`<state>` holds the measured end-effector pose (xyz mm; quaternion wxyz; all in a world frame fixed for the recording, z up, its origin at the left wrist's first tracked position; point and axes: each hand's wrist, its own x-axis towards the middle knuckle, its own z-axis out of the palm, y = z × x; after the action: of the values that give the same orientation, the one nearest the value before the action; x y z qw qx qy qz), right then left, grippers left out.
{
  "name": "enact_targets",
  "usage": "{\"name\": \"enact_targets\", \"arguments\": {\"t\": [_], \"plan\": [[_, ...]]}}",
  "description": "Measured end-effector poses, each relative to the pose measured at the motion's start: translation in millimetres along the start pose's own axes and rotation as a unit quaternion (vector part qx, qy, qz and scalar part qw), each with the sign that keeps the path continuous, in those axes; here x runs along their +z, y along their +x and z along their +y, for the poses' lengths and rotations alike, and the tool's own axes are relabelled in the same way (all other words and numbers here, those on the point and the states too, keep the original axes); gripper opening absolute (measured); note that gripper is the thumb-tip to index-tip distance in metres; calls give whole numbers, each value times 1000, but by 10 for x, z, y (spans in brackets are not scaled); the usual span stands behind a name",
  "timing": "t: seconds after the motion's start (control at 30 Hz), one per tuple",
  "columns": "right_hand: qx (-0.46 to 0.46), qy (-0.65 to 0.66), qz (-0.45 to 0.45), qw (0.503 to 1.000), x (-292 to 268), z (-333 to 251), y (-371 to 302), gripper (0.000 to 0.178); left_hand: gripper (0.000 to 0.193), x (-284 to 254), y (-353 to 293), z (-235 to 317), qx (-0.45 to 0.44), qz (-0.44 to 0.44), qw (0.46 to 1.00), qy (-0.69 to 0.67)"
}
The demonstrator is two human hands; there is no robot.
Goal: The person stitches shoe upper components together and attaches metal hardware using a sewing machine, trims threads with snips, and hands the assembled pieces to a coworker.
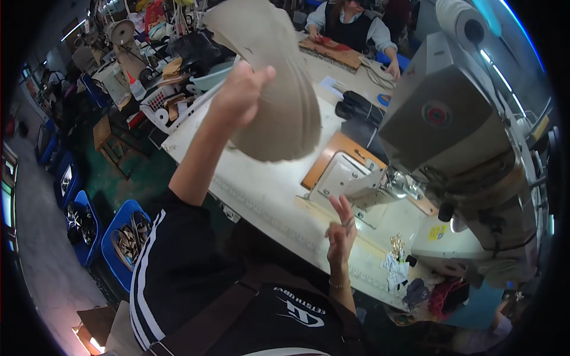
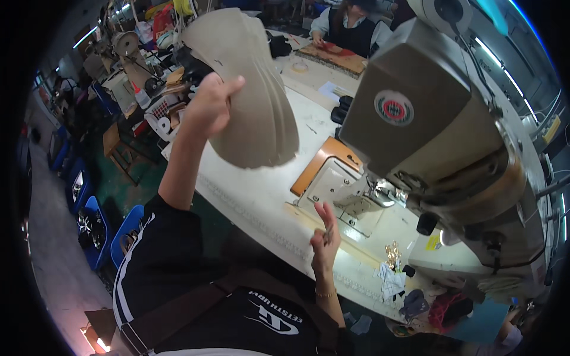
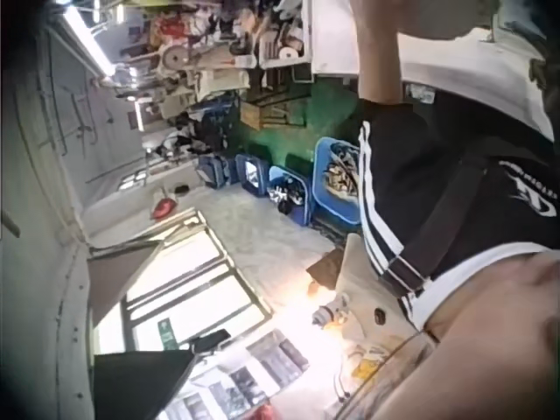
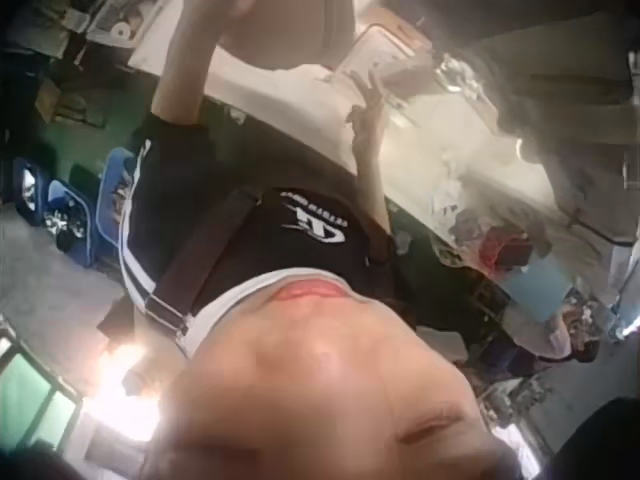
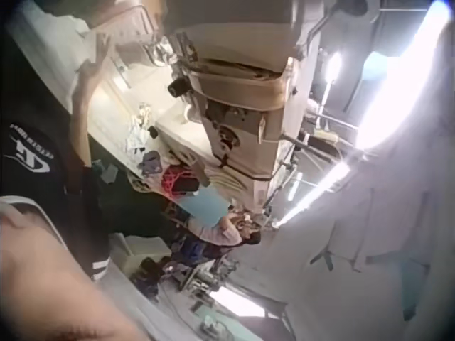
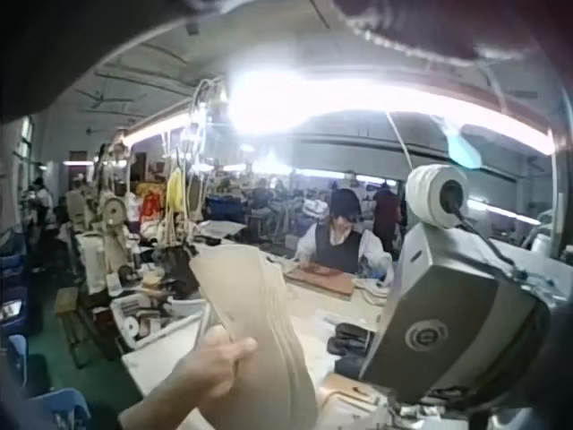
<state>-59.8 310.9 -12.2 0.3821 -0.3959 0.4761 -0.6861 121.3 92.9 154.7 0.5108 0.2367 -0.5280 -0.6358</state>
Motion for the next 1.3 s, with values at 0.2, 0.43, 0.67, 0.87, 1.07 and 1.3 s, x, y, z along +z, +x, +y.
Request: {"name": "enact_targets", "arguments": {"t": [0.2,0.43,0.67,0.87,1.07,1.3], "plan": [[67,97,36,992,-245,100,-372,74,27,753,-996,-1151,-150,68,980,-116],[259,14,167,951,-889,-198,-886,39,25,1088,-1471,-1654,-427,-226,875,31],[216,-382,169,883,-1185,-219,-865,36,29,319,-1158,-1321,-256,-234,930,122],[-11,-673,209,710,-882,-270,-614,43,43,298,-933,-1878,78,-252,809,525],[7,-627,78,775,-625,-8,-233,46,63,448,-854,-1958,31,-285,755,590],[-73,-585,66,805,-659,93,-178,34,50,521,-715,-1808,94,-339,728,589]]}}
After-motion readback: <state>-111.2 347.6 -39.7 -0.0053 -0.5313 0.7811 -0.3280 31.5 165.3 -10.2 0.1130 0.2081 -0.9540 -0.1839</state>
